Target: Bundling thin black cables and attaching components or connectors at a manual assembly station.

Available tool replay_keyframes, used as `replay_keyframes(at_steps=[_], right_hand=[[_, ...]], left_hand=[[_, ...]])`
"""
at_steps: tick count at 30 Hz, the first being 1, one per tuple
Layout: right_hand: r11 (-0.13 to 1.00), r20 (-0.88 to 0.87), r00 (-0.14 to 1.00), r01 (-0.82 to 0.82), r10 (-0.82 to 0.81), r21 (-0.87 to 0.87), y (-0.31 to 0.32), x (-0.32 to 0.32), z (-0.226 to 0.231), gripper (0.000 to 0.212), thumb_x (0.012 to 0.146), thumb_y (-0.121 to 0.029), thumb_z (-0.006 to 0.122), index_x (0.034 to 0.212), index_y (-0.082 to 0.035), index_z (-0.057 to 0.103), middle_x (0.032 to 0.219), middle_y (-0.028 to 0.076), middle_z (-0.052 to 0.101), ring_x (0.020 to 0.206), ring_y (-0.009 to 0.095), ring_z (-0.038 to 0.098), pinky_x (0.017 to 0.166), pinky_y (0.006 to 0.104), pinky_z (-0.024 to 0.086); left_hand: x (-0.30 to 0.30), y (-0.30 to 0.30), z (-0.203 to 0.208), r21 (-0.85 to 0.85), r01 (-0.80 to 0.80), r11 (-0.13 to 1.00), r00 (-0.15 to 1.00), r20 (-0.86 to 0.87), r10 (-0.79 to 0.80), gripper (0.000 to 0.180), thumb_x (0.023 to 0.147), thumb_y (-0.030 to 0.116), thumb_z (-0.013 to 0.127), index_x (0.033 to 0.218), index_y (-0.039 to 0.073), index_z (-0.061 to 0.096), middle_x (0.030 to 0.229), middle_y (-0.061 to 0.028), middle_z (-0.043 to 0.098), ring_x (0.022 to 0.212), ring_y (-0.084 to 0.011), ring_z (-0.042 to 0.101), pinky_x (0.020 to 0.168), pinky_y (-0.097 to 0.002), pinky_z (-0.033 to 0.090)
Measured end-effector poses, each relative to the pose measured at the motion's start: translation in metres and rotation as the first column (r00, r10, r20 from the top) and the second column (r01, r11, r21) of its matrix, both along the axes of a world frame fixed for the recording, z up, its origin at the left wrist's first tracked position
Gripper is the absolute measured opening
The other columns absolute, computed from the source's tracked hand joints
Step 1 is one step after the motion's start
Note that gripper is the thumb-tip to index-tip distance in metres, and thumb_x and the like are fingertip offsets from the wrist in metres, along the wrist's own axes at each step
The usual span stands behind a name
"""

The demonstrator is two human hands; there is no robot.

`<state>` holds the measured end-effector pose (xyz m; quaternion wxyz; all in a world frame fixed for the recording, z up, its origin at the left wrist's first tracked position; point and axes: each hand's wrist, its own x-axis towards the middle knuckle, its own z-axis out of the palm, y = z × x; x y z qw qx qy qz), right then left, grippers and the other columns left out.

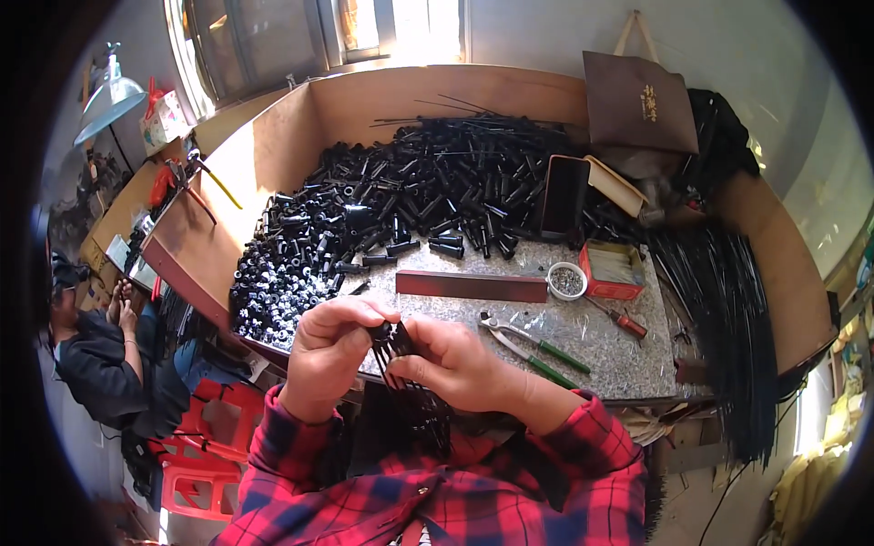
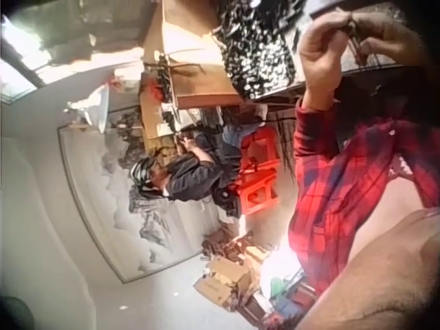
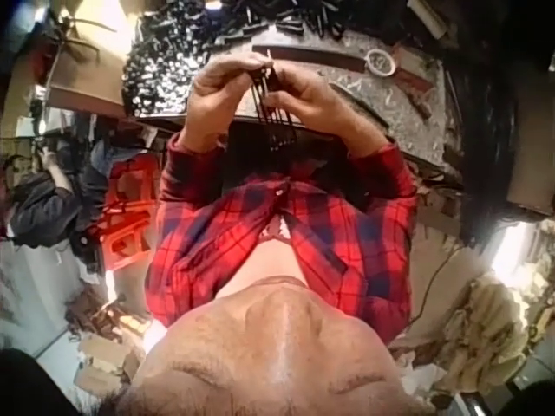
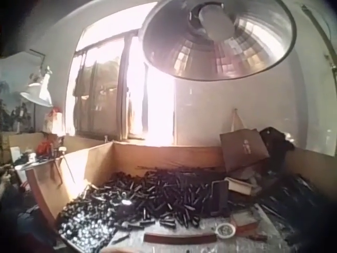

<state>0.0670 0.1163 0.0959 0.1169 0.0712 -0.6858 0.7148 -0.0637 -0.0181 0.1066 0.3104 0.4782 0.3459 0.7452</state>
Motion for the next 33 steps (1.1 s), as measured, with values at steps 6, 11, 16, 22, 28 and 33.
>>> replay_keyframes(at_steps=[6,11,16,22,28,33], right_hand=[[0.987,-0.068,0.994,0.093,-0.085,0.133,-0.003,-0.001,-0.004,0.012,0.09,-0.007,0.058,0.097,0.001,0.053,0.076,0.007,0.061,0.071,0.014,0.059,0.063,0.0289,0.047],[0.993,-0.024,0.999,0.043,-0.041,0.112,0.002,-0.001,0.004,0.011,0.09,-0.007,0.058,0.096,0.001,0.052,0.076,0.007,0.06,0.072,0.013,0.059,0.065,0.0288,0.046],[0.988,0.008,0.989,-0.147,0.148,-0.052,0.006,-0.004,0.006,0.008,0.092,-0.004,0.054,0.097,0.001,0.052,0.082,0.005,0.06,0.077,0.01,0.057,0.07,0.027,0.048],[0.988,0.017,0.988,-0.15,0.151,-0.032,0.009,-0.002,0.005,0.007,0.093,-0.005,0.054,0.096,0.002,0.054,0.084,0.004,0.06,0.079,0.009,0.057,0.071,0.0263,0.048],[0.981,0.035,0.981,-0.191,0.19,0.024,0.013,0.0,0.004,0.012,0.09,-0.003,0.058,0.101,0.001,0.056,0.089,0.003,0.061,0.083,0.009,0.058,0.076,0.026,0.048],[0.957,0.064,0.957,-0.286,0.282,0.046,0.014,-0.004,-0.002,0.021,0.086,-0.001,0.064,0.106,0.001,0.058,0.095,0.003,0.063,0.09,0.01,0.059,0.08,0.0262,0.049]], left_hand=[[-0.002,0.001,-0.003,0.026,-0.006,1.0,0.999,-0.048,0.007,0.015,0.087,0.003,0.062,0.101,-0.001,0.062,0.105,-0.0148,0.063,0.104,-0.0229,0.059,0.093,-0.0347,0.046],[-0.005,0.001,-0.009,0.084,0.057,0.995,0.998,-0.03,-0.055,0.015,0.087,0.004,0.062,0.102,0.0,0.062,0.109,-0.0159,0.061,0.105,-0.0235,0.058,0.092,-0.035,0.046],[-0.001,0.0,-0.009,0.067,0.083,0.994,0.996,0.026,-0.085,0.02,0.088,0.008,0.062,0.106,-0.001,0.061,0.116,-0.0167,0.058,0.109,-0.023,0.056,0.093,-0.0347,0.046],[-0.003,0.003,-0.004,0.042,0.062,0.997,0.997,-0.054,-0.06,0.03,0.088,0.015,0.064,0.112,-0.002,0.062,0.136,-0.0202,0.042,0.126,-0.0235,0.044,0.1,-0.0338,0.038],[-0.011,0.002,0.0,-0.039,0.173,0.984,0.981,-0.084,-0.176,0.025,0.086,0.013,0.065,0.108,0.0,0.066,0.13,-0.021,0.049,0.119,-0.0255,0.05,0.099,-0.0369,0.039],[-0.014,0.0,0.003,-0.014,0.252,0.968,0.966,-0.048,-0.252,0.022,0.078,0.007,0.073,0.097,-0.003,0.069,0.117,-0.0191,0.058,0.095,-0.0205,0.062,0.079,-0.0282,0.051]])
